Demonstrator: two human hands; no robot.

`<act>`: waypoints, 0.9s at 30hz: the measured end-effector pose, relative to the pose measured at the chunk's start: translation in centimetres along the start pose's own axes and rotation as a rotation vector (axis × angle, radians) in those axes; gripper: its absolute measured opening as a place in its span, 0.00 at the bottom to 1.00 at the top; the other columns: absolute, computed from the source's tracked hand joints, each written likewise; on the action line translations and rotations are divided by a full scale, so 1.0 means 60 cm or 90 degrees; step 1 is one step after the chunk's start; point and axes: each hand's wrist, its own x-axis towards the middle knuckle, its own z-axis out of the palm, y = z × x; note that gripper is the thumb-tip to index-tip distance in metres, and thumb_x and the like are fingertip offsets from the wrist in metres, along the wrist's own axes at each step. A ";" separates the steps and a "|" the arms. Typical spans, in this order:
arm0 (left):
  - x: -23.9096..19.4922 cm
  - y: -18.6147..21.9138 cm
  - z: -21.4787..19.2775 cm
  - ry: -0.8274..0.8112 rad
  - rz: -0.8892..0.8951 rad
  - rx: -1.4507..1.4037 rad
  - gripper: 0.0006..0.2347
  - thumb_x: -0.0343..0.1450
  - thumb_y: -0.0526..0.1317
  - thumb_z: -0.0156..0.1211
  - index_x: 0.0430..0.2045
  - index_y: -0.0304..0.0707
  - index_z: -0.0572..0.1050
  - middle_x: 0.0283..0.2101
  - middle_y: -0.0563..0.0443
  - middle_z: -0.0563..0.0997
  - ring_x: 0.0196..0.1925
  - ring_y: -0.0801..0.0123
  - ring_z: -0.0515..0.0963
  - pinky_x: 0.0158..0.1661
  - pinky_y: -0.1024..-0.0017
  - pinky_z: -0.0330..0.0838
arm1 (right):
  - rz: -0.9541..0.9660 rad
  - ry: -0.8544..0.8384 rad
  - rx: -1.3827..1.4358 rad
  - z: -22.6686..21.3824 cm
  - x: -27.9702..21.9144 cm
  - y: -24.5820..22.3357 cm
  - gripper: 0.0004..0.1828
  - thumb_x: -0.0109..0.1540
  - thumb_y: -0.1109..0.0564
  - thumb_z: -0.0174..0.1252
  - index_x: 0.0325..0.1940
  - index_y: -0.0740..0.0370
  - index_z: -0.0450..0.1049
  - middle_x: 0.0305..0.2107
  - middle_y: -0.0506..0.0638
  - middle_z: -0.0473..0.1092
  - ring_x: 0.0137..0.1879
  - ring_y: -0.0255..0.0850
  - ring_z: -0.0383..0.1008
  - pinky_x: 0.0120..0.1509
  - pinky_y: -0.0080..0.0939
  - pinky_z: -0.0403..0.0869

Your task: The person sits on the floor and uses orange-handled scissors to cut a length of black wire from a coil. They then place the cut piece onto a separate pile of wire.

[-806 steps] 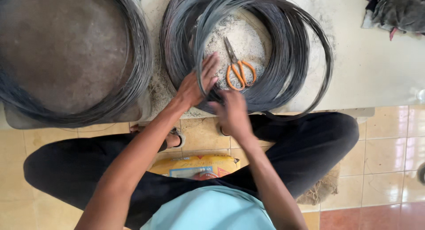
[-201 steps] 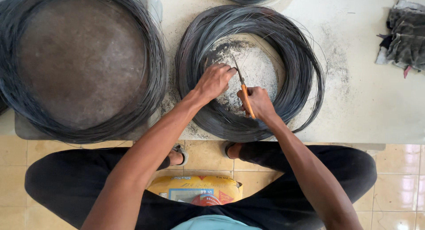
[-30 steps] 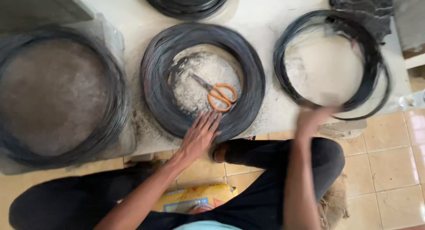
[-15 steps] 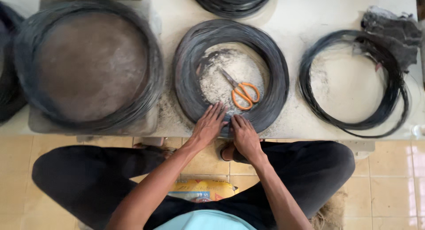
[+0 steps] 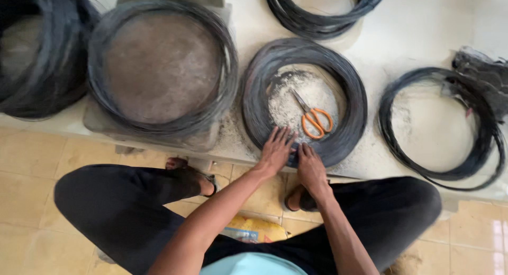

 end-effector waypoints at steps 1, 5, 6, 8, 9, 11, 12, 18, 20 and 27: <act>0.001 0.000 -0.036 0.002 -0.003 0.003 0.23 0.72 0.48 0.52 0.61 0.39 0.67 0.61 0.33 0.71 0.68 0.50 0.66 0.70 0.50 0.46 | -0.004 0.002 0.000 0.002 0.000 -0.002 0.34 0.55 0.63 0.46 0.68 0.66 0.63 0.61 0.58 0.64 0.65 0.53 0.67 0.63 0.49 0.70; -0.004 0.044 -0.181 0.041 0.008 -0.108 0.27 0.69 0.41 0.57 0.65 0.40 0.61 0.62 0.30 0.69 0.68 0.46 0.65 0.69 0.47 0.49 | -0.008 0.069 0.114 -0.096 -0.013 -0.025 0.38 0.49 0.65 0.49 0.66 0.68 0.64 0.59 0.63 0.63 0.65 0.59 0.65 0.66 0.52 0.67; -0.008 0.054 -0.222 0.095 0.032 -0.183 0.25 0.71 0.35 0.55 0.65 0.39 0.60 0.60 0.29 0.69 0.66 0.43 0.67 0.67 0.44 0.53 | -0.007 0.125 0.146 -0.143 -0.014 -0.049 0.39 0.46 0.67 0.51 0.64 0.68 0.65 0.56 0.64 0.65 0.64 0.61 0.65 0.67 0.52 0.66; -0.007 0.062 -0.245 0.109 0.024 -0.257 0.23 0.75 0.37 0.48 0.67 0.40 0.57 0.64 0.32 0.65 0.69 0.45 0.63 0.66 0.46 0.55 | 0.057 0.219 0.250 -0.155 -0.026 -0.071 0.33 0.51 0.67 0.51 0.63 0.67 0.67 0.52 0.62 0.66 0.60 0.60 0.68 0.62 0.52 0.69; -0.008 0.070 -0.255 0.126 0.018 -0.335 0.21 0.78 0.39 0.41 0.69 0.40 0.54 0.68 0.36 0.61 0.71 0.47 0.60 0.65 0.47 0.56 | 0.126 0.314 0.349 -0.160 -0.036 -0.080 0.28 0.56 0.67 0.52 0.62 0.66 0.70 0.48 0.61 0.66 0.56 0.60 0.71 0.57 0.51 0.72; -0.018 0.089 -0.279 0.121 0.000 -0.481 0.22 0.78 0.42 0.39 0.69 0.40 0.53 0.69 0.37 0.59 0.72 0.48 0.57 0.67 0.49 0.52 | 0.197 0.198 0.596 -0.211 -0.069 -0.130 0.17 0.59 0.61 0.53 0.52 0.64 0.75 0.41 0.58 0.71 0.48 0.51 0.73 0.50 0.50 0.73; -0.018 0.094 -0.293 0.118 -0.009 -0.621 0.23 0.78 0.46 0.38 0.69 0.39 0.52 0.70 0.37 0.56 0.73 0.50 0.54 0.70 0.51 0.48 | 0.264 0.084 0.841 -0.239 -0.080 -0.155 0.12 0.62 0.55 0.54 0.43 0.62 0.80 0.33 0.56 0.76 0.40 0.42 0.76 0.41 0.48 0.75; -0.031 0.078 -0.421 0.131 -0.176 -1.045 0.32 0.74 0.58 0.40 0.70 0.36 0.47 0.73 0.31 0.45 0.72 0.31 0.44 0.67 0.38 0.38 | 0.421 0.169 1.105 -0.171 -0.035 -0.194 0.04 0.62 0.59 0.61 0.35 0.62 0.78 0.25 0.51 0.71 0.31 0.37 0.71 0.29 0.32 0.69; -0.037 0.063 -0.408 0.163 -0.205 -1.109 0.31 0.75 0.55 0.39 0.69 0.33 0.47 0.73 0.31 0.45 0.73 0.34 0.44 0.68 0.40 0.37 | 0.408 0.169 1.099 -0.211 -0.039 -0.219 0.07 0.62 0.59 0.62 0.32 0.65 0.77 0.22 0.53 0.71 0.29 0.38 0.71 0.30 0.34 0.71; -0.056 0.018 -0.423 0.257 -0.220 -1.287 0.29 0.75 0.54 0.37 0.69 0.39 0.47 0.74 0.36 0.45 0.75 0.43 0.43 0.68 0.39 0.34 | 0.270 0.086 1.148 -0.198 -0.012 -0.227 0.12 0.65 0.56 0.57 0.30 0.67 0.74 0.21 0.58 0.73 0.28 0.42 0.75 0.32 0.34 0.72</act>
